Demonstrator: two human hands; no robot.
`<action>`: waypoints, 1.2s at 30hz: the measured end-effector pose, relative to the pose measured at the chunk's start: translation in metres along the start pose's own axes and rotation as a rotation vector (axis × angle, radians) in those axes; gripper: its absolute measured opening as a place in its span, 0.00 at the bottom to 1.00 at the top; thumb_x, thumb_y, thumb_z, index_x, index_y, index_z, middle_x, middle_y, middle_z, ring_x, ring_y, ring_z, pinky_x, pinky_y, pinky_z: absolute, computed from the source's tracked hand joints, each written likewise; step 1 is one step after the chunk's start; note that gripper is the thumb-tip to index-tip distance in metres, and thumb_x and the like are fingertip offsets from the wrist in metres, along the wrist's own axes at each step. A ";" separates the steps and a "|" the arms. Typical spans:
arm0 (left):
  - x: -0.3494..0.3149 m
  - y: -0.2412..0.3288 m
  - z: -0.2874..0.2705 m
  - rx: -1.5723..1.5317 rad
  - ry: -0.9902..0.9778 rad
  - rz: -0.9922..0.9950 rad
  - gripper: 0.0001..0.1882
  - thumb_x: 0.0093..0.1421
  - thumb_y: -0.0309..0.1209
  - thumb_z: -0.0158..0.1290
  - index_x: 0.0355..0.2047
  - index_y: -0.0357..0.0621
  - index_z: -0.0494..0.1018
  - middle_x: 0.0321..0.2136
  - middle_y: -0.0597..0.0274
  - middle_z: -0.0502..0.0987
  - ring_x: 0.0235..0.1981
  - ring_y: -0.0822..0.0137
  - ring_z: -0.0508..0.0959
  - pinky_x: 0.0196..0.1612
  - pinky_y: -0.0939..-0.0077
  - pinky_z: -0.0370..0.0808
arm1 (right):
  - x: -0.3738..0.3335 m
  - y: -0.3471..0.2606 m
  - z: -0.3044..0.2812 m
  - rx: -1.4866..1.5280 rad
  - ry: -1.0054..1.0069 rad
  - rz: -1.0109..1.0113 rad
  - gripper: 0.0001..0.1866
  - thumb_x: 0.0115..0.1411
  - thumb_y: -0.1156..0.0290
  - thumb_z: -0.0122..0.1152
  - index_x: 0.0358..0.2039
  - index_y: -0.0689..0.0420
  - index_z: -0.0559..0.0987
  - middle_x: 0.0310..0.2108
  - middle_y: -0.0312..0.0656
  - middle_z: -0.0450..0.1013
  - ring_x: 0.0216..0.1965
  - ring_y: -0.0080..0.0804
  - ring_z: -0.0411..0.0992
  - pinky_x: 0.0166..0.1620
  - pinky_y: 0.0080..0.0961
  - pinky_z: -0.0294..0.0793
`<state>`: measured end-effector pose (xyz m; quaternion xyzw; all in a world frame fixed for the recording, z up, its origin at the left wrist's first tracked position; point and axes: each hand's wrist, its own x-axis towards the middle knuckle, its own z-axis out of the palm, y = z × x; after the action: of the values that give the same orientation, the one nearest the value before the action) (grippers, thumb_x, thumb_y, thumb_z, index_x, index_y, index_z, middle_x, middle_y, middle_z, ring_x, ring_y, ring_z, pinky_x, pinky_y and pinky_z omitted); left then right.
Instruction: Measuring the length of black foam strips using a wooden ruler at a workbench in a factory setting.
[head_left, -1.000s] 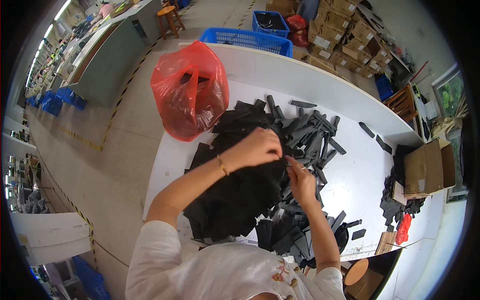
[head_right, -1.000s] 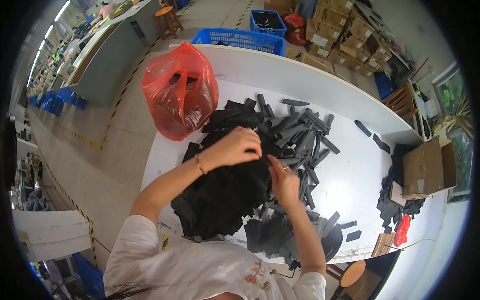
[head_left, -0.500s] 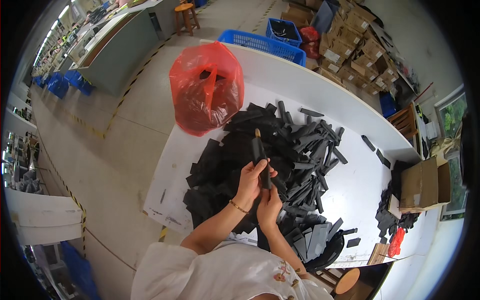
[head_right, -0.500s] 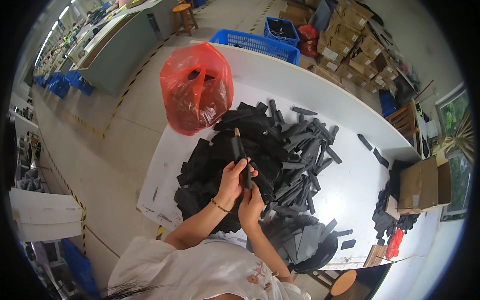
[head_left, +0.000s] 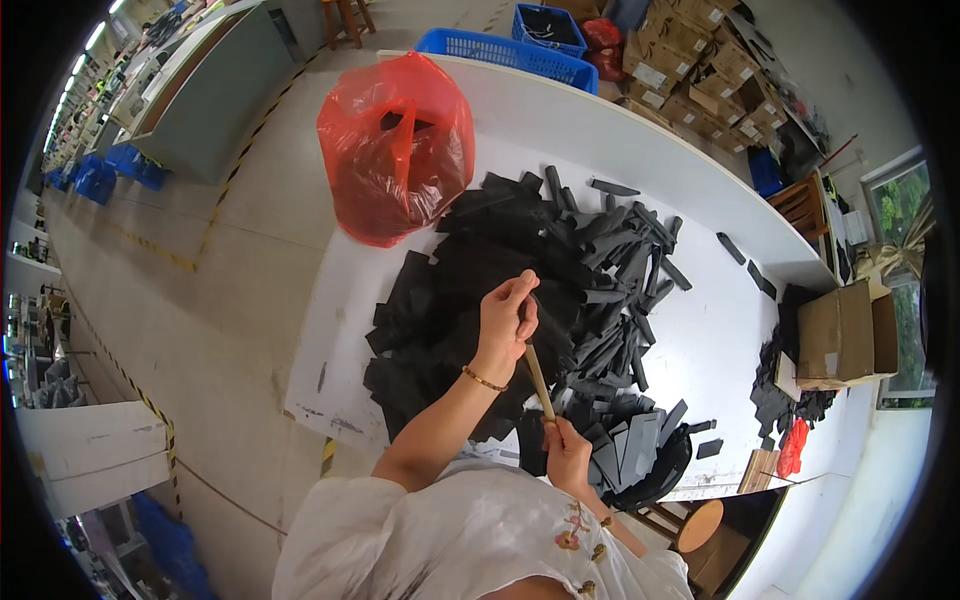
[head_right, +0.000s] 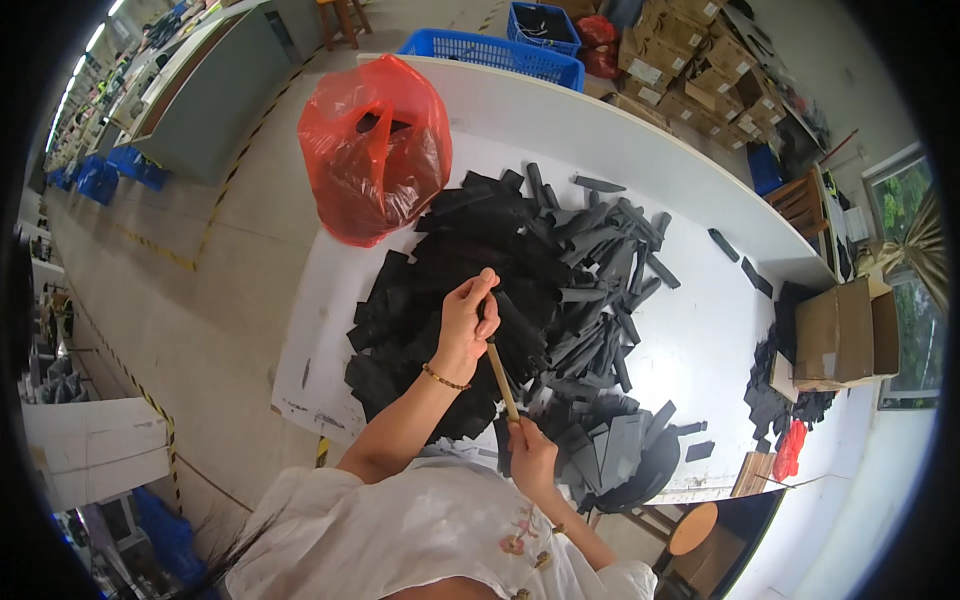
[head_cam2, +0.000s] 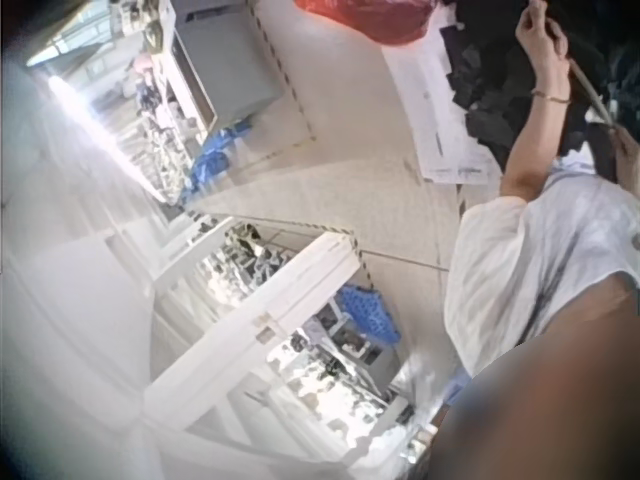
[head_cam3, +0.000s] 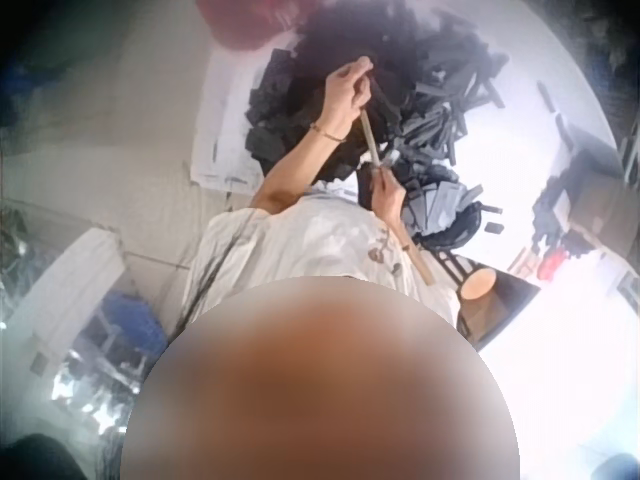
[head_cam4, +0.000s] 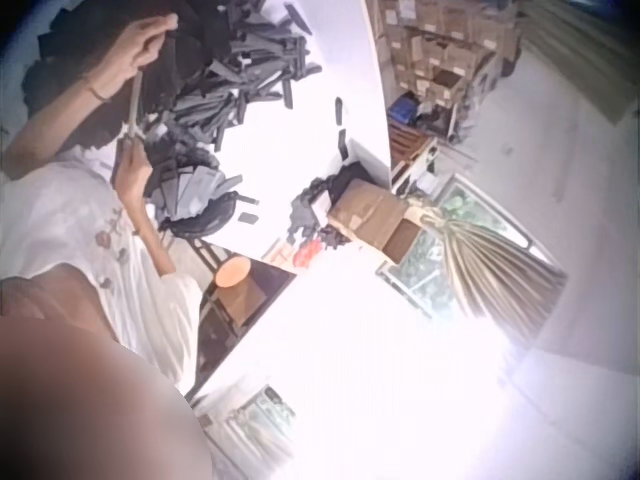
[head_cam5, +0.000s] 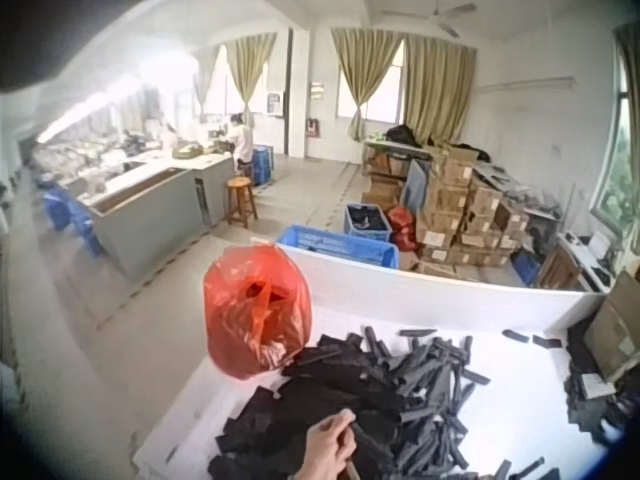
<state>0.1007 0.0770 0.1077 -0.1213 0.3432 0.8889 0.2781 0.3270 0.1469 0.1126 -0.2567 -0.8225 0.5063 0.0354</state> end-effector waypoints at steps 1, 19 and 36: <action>0.002 -0.002 0.001 -0.003 0.001 -0.007 0.15 0.63 0.40 0.55 0.34 0.39 0.75 0.14 0.64 0.70 0.07 0.77 0.60 0.12 0.84 0.50 | 0.003 -0.005 -0.005 -0.004 0.001 0.006 0.08 0.65 0.73 0.53 0.37 0.63 0.78 0.16 0.39 0.68 0.18 0.22 0.66 0.23 0.22 0.65; 0.037 0.063 -0.038 -0.323 -0.115 0.265 0.20 0.70 0.44 0.42 0.25 0.46 0.68 0.07 0.73 0.53 0.05 0.78 0.50 0.09 0.82 0.45 | -0.054 0.056 -0.033 0.020 -0.379 -0.193 0.11 0.62 0.65 0.60 0.33 0.60 0.81 0.16 0.40 0.69 0.19 0.23 0.67 0.26 0.24 0.69; 0.021 0.011 -0.030 0.775 -0.020 0.220 0.11 0.66 0.34 0.50 0.39 0.39 0.75 0.28 0.65 0.78 0.27 0.77 0.76 0.29 0.85 0.72 | 0.115 0.056 -0.093 -0.058 0.380 0.005 0.10 0.59 0.68 0.61 0.27 0.63 0.76 0.15 0.33 0.62 0.21 0.17 0.58 0.23 0.22 0.58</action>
<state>0.0780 0.0584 0.0831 0.0387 0.6612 0.7192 0.2100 0.2793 0.2954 0.0870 -0.3508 -0.8147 0.4246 0.1814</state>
